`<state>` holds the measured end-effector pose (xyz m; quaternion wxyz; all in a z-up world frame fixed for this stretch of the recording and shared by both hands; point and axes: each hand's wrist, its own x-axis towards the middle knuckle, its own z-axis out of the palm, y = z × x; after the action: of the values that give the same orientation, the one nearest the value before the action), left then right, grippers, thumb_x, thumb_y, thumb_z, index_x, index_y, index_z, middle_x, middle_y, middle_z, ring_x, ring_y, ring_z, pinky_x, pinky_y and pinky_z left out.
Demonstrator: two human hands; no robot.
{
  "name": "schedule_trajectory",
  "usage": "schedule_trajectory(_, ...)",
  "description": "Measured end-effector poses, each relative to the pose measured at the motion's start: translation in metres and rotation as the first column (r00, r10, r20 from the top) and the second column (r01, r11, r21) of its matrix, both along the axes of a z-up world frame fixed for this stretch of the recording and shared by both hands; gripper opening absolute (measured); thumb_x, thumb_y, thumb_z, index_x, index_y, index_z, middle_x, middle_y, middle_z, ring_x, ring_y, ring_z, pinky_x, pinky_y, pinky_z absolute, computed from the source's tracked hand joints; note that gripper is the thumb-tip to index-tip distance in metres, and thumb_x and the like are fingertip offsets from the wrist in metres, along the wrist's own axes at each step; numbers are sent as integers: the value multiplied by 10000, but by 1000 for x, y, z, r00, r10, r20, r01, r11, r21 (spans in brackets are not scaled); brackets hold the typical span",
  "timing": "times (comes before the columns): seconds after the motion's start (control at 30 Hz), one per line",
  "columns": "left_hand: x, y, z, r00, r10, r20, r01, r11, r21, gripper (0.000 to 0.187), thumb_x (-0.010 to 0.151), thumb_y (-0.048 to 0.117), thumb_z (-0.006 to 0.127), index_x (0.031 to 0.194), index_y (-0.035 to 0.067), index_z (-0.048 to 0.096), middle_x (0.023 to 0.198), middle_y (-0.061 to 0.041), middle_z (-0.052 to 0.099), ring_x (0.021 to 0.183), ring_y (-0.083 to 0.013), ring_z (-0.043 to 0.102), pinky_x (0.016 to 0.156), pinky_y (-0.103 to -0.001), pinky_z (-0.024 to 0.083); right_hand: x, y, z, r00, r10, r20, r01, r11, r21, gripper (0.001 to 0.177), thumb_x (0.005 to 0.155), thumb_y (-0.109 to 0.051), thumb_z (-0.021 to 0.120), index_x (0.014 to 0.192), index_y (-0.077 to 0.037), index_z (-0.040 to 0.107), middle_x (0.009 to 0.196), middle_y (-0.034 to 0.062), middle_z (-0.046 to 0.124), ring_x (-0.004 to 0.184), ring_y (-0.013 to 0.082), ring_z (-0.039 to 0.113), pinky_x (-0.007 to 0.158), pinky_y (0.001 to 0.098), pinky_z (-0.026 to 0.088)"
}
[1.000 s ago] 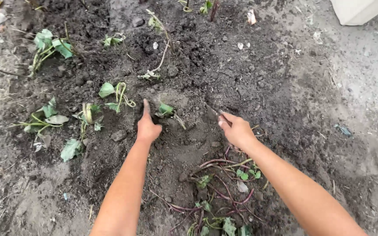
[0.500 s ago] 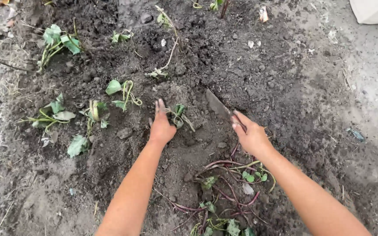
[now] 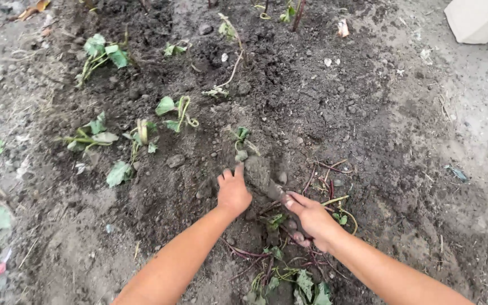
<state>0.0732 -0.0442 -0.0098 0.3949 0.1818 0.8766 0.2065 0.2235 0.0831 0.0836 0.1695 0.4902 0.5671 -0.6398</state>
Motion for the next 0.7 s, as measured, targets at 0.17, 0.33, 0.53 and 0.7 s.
schedule_trajectory(0.17,-20,-27,-41,912,321,254,-376,902,211,769,984,136,526,1645,94,136,1600,-316,199,1488,-433,293,1108,-528,466,-10,-11,25,997,-57,-50,54,996,-66,547,1023,-282,525,1534,-111,430,678,140,449,422,210,435,295,262,293)
schedule_trajectory(0.33,-27,-56,53,869,424,256,-484,835,260,688,1020,132,469,1636,89,166,1610,-266,278,1484,-373,336,1122,-499,475,-28,-29,61,992,29,-120,-39,995,-89,541,1035,-298,476,1547,-127,435,690,73,418,425,136,409,308,212,292)
schedule_trajectory(0.53,-56,-71,59,818,532,218,-573,725,383,566,1085,166,375,1582,-47,208,1563,-287,351,1455,-393,386,1131,-545,465,-49,-42,92,972,71,-225,-99,988,-116,532,1053,-245,407,1562,-92,381,700,35,457,417,85,420,302,210,337)
schedule_trajectory(0.7,-83,-83,26,644,689,332,-754,500,426,818,1084,464,392,1597,-102,102,1607,-345,253,1472,-394,361,1144,-529,433,-57,-53,122,918,72,-391,-94,995,-37,533,1066,-254,377,1566,-70,358,715,17,415,437,89,407,334,220,340)
